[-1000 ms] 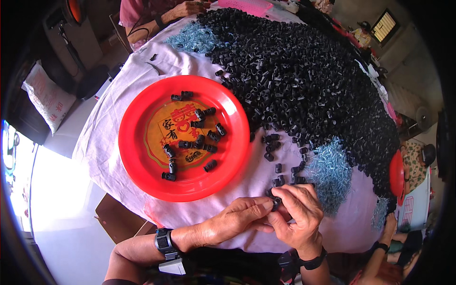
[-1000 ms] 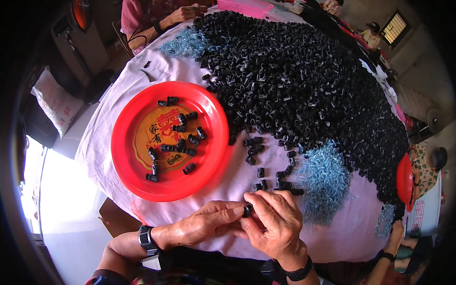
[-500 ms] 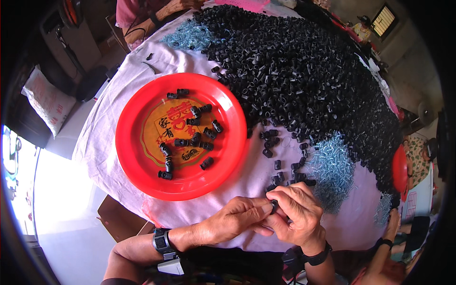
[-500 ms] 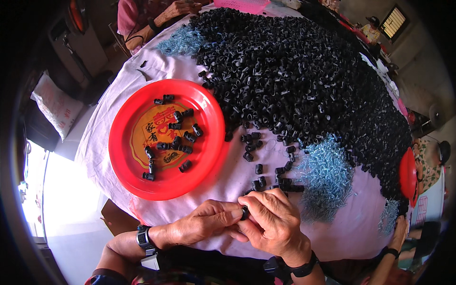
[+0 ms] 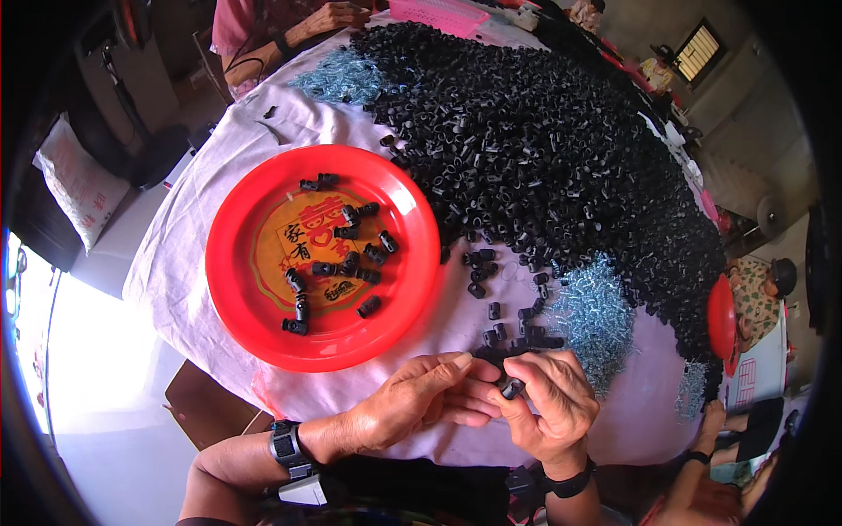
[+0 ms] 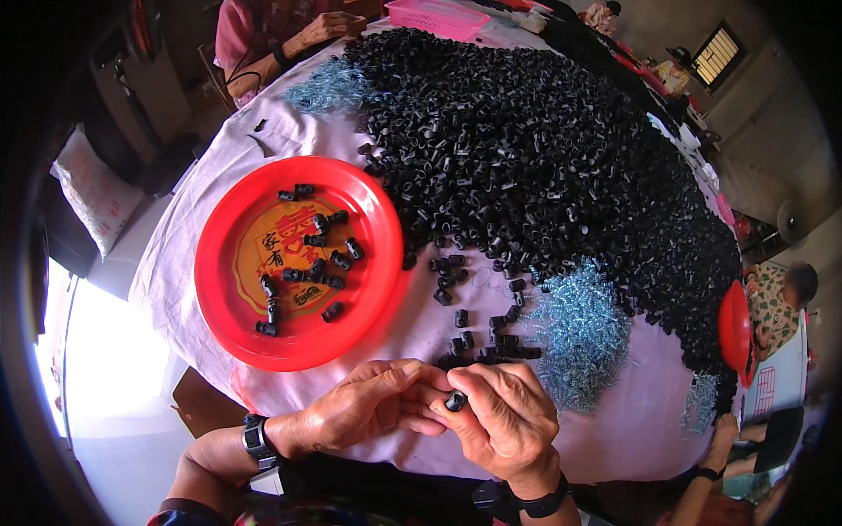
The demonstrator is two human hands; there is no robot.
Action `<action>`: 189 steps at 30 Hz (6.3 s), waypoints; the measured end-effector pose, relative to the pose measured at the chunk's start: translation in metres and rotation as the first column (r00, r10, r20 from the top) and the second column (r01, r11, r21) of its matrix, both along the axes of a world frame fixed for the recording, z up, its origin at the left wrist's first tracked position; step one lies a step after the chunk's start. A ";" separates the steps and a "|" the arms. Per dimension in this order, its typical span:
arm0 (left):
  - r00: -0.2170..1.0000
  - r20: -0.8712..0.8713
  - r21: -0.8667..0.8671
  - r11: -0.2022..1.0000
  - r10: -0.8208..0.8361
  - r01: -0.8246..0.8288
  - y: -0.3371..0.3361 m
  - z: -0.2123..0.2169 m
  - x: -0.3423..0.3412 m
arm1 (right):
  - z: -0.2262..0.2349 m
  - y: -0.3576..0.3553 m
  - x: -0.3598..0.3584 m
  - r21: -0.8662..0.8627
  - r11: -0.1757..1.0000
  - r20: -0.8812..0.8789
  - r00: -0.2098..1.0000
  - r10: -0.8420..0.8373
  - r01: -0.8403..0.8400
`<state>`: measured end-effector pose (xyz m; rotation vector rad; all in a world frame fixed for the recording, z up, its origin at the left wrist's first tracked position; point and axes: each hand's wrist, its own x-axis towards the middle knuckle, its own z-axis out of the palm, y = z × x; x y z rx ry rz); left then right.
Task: Manually assembling small black plastic components by hand.
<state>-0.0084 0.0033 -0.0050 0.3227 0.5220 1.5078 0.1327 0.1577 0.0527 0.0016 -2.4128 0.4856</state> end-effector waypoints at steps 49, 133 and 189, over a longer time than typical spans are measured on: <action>-0.189 -0.978 0.115 0.980 0.084 -0.161 -0.022 0.015 0.014 | 0.005 0.052 0.062 -0.101 0.876 0.556 0.757 -0.344 0.472; 1.000 -0.002 -0.052 0.998 -0.018 0.018 0.003 0.008 -0.002 | -0.019 -0.014 0.003 -0.478 0.872 0.033 0.995 -0.097 0.101; 0.999 -0.009 -0.054 0.997 -0.047 0.047 0.000 0.010 -0.010 | -0.011 0.053 -0.082 -0.040 0.980 0.311 0.935 -0.172 0.193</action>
